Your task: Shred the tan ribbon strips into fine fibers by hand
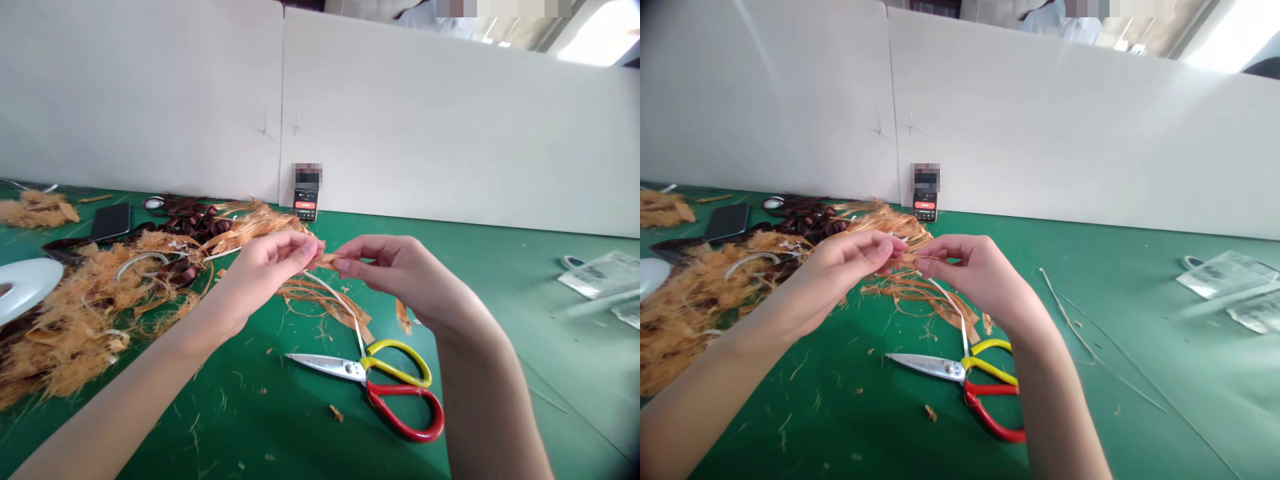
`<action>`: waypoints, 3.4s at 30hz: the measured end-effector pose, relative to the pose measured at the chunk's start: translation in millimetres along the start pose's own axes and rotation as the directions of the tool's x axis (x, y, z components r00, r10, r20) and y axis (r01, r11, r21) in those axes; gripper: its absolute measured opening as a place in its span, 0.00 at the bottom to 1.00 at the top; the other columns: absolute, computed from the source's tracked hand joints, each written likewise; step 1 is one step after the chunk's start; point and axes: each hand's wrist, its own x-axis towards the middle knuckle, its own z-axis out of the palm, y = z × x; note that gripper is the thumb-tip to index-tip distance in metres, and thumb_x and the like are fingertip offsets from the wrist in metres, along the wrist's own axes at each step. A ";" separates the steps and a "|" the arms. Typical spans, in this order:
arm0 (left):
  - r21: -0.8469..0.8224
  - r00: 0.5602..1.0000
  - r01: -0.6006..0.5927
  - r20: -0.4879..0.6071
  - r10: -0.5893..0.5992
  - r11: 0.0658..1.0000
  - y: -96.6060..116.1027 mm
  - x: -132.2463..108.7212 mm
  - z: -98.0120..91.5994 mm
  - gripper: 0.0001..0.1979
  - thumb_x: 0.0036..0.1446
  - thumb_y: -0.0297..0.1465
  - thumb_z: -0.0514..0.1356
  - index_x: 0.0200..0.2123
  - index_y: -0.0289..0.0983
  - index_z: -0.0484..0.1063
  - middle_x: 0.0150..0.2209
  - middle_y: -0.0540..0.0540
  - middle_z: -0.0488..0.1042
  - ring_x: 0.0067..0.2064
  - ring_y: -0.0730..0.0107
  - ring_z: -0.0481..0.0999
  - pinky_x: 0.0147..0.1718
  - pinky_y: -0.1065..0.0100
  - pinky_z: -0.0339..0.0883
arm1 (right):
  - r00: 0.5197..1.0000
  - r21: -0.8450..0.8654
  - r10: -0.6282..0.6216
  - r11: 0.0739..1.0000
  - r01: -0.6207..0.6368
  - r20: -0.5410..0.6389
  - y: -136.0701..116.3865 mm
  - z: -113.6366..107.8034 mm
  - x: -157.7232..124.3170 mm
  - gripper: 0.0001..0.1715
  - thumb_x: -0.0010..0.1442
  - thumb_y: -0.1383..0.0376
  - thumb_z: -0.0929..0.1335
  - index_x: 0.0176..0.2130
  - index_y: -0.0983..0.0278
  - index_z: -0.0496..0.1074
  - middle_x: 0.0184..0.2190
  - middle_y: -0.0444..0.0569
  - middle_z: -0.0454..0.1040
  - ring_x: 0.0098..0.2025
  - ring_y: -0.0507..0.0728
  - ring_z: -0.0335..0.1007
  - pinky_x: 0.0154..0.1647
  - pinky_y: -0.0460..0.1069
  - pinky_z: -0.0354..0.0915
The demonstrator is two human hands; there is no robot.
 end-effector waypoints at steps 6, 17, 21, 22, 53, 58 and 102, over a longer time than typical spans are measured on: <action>-0.032 0.999 0.025 0.044 -0.024 0.999 -4.8 -1.9 3.0 0.07 0.49 0.33 0.68 0.34 0.40 0.78 0.35 0.47 0.77 0.39 0.67 0.75 0.37 0.69 0.67 | 0.998 0.016 0.049 0.999 -0.049 0.025 -0.6 2.9 -0.3 0.06 0.48 0.60 0.75 0.27 0.60 0.79 0.24 0.44 0.77 0.29 0.53 0.72 0.30 0.49 0.66; -0.584 0.907 0.396 0.371 -0.201 0.708 -5.6 1.5 -2.7 0.04 0.52 0.25 0.66 0.33 0.33 0.79 0.28 0.48 0.68 0.28 0.78 0.67 0.27 0.76 0.66 | 0.994 0.182 -0.016 0.983 -0.005 0.111 -2.9 -4.7 -1.4 0.02 0.46 0.66 0.76 0.26 0.60 0.80 0.24 0.44 0.79 0.28 0.52 0.74 0.32 0.48 0.70; -0.628 0.888 0.423 0.430 -0.162 0.653 -2.1 2.5 -7.6 0.05 0.53 0.24 0.65 0.35 0.31 0.76 0.28 0.49 0.67 0.30 0.77 0.69 0.31 0.74 0.68 | 0.993 0.184 0.033 0.981 -0.053 0.110 -5.3 -8.2 -2.3 0.04 0.45 0.67 0.76 0.27 0.60 0.80 0.25 0.43 0.79 0.28 0.50 0.74 0.33 0.46 0.70; -0.638 0.897 0.407 0.415 -0.154 0.654 -0.5 3.1 -9.3 0.05 0.53 0.24 0.64 0.35 0.30 0.76 0.29 0.50 0.67 0.30 0.77 0.69 0.31 0.74 0.68 | 0.994 0.188 0.038 0.981 -0.056 0.101 -5.7 -9.1 -2.5 0.04 0.45 0.66 0.76 0.27 0.60 0.80 0.25 0.43 0.79 0.28 0.50 0.75 0.34 0.46 0.70; -0.031 0.989 0.092 0.120 -0.088 0.995 6.2 -6.0 6.0 0.12 0.48 0.29 0.69 0.37 0.40 0.74 0.33 0.55 0.78 0.37 0.78 0.78 0.35 0.81 0.70 | 0.990 0.023 0.056 0.998 -0.059 0.131 -6.0 1.9 -2.6 0.14 0.58 0.56 0.69 0.31 0.66 0.71 0.27 0.43 0.67 0.30 0.49 0.61 0.31 0.46 0.58; -0.038 0.992 0.074 0.109 -0.070 0.997 6.1 -5.0 6.6 0.10 0.48 0.28 0.69 0.35 0.41 0.74 0.31 0.57 0.78 0.34 0.80 0.78 0.33 0.82 0.70 | 0.988 -0.038 -0.024 0.999 0.031 0.155 -5.2 2.6 -3.2 0.14 0.62 0.58 0.65 0.30 0.65 0.66 0.26 0.41 0.62 0.28 0.48 0.55 0.29 0.46 0.54; 0.049 0.970 0.190 0.146 -0.195 0.981 7.1 -2.3 -5.5 0.17 0.48 0.34 0.69 0.43 0.41 0.75 0.43 0.47 0.79 0.44 0.64 0.77 0.42 0.68 0.70 | 0.999 -0.027 -0.025 0.999 0.026 0.032 -7.0 -1.0 -7.4 0.13 0.59 0.59 0.68 0.30 0.65 0.66 0.24 0.40 0.64 0.27 0.47 0.58 0.27 0.45 0.56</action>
